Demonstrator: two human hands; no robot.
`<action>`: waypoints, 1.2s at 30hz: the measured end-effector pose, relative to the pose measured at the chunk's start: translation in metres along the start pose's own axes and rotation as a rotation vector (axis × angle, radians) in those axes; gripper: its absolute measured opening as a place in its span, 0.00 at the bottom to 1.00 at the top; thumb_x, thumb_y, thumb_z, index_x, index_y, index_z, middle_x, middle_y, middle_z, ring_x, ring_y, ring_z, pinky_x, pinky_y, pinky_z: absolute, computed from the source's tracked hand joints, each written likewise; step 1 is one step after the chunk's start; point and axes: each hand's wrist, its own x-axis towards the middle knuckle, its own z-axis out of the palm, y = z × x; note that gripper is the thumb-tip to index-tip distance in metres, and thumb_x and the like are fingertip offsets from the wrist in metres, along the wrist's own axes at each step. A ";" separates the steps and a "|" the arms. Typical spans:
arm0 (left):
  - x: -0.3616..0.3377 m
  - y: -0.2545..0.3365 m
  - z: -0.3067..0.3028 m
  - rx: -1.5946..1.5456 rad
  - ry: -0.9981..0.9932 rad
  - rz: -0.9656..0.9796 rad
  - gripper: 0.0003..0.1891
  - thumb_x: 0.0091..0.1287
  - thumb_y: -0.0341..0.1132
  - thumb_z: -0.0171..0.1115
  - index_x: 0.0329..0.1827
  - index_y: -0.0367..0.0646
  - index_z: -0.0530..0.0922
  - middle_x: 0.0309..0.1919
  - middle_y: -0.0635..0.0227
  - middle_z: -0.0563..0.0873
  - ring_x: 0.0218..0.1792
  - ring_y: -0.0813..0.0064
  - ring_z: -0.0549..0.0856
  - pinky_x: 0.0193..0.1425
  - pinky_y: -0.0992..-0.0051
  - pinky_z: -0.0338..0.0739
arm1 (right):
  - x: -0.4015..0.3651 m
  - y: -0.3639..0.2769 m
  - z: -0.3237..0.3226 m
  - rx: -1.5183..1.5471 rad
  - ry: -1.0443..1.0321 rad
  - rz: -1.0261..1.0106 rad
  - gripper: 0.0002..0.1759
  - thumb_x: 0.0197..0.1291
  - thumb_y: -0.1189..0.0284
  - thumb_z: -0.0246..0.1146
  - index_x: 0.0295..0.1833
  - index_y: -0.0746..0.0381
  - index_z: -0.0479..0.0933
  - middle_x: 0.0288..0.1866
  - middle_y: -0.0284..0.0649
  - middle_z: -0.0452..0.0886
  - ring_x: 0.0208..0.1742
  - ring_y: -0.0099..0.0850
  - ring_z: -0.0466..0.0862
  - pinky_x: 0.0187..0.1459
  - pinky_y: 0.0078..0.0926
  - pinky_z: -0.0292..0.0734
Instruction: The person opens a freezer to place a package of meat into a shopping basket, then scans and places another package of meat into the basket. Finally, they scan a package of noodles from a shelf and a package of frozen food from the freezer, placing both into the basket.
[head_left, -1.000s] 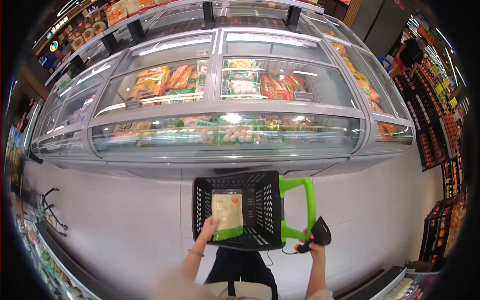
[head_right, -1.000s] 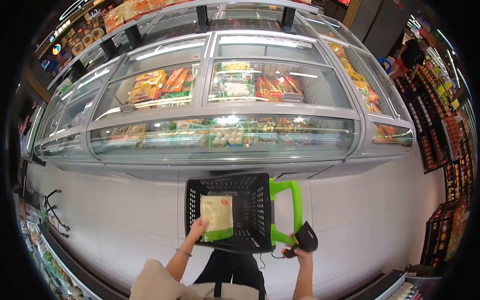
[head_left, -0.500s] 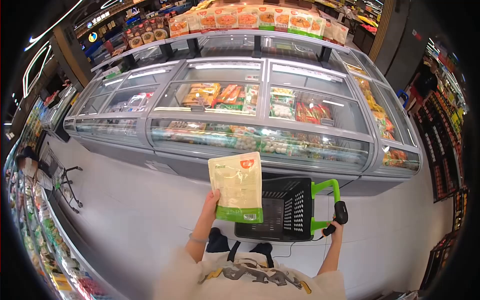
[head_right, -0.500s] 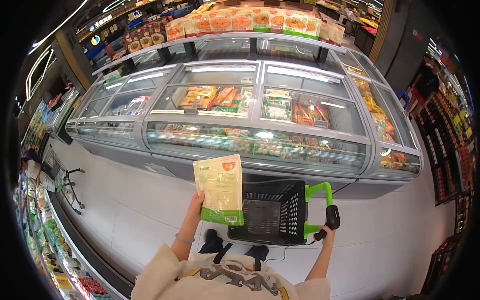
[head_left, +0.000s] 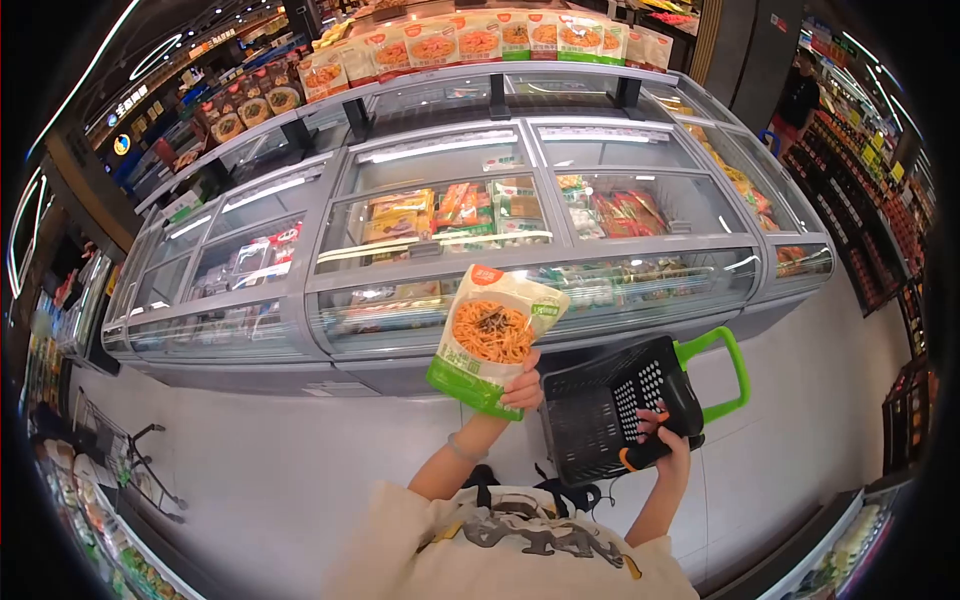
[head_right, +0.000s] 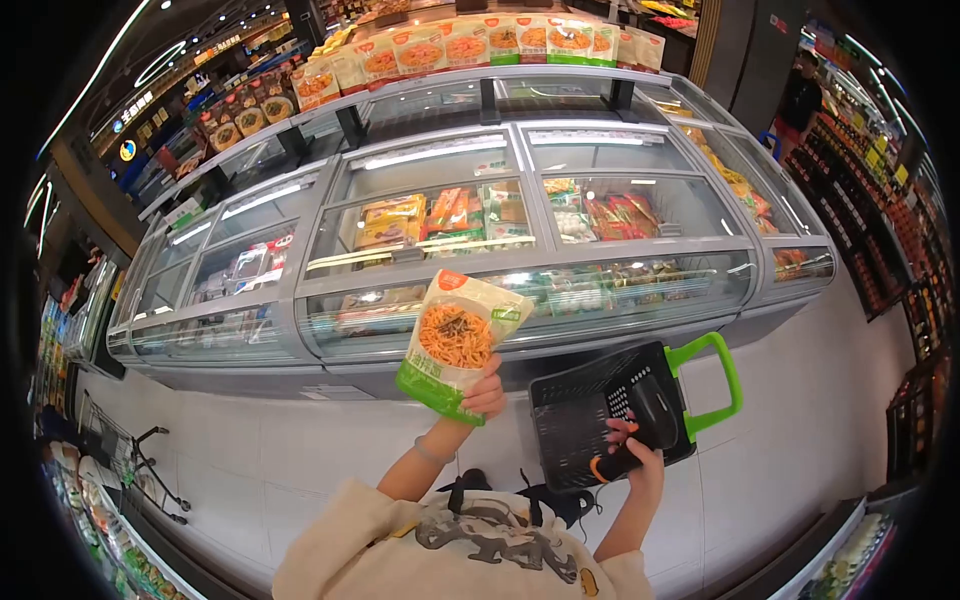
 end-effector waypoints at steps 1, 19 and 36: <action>-0.003 0.004 0.006 0.038 0.068 0.012 0.18 0.63 0.48 0.43 0.34 0.38 0.62 0.13 0.72 0.68 0.10 0.81 0.71 0.11 0.86 0.60 | 0.006 0.010 0.032 0.047 -0.168 0.067 0.31 0.39 0.75 0.61 0.55 0.64 0.63 0.51 0.57 0.69 0.48 0.41 0.74 0.36 0.32 0.74; -0.033 0.135 0.040 0.923 1.021 0.072 0.25 0.60 0.47 0.52 0.54 0.39 0.64 0.41 0.61 0.76 0.40 0.69 0.76 0.42 0.74 0.73 | 0.131 0.103 0.191 0.145 -0.068 -0.226 0.31 0.20 0.82 0.62 0.43 0.66 0.73 0.41 0.38 0.76 0.46 0.33 0.73 0.52 0.25 0.63; 0.060 0.290 0.053 1.270 0.996 -0.290 0.24 0.50 0.31 0.65 0.51 0.35 0.69 0.42 0.66 0.78 0.42 0.79 0.76 0.47 0.78 0.70 | 0.304 0.065 0.222 -0.008 -0.129 -0.021 0.36 0.27 0.87 0.62 0.52 0.66 0.68 0.50 0.39 0.73 0.51 0.30 0.71 0.53 0.26 0.63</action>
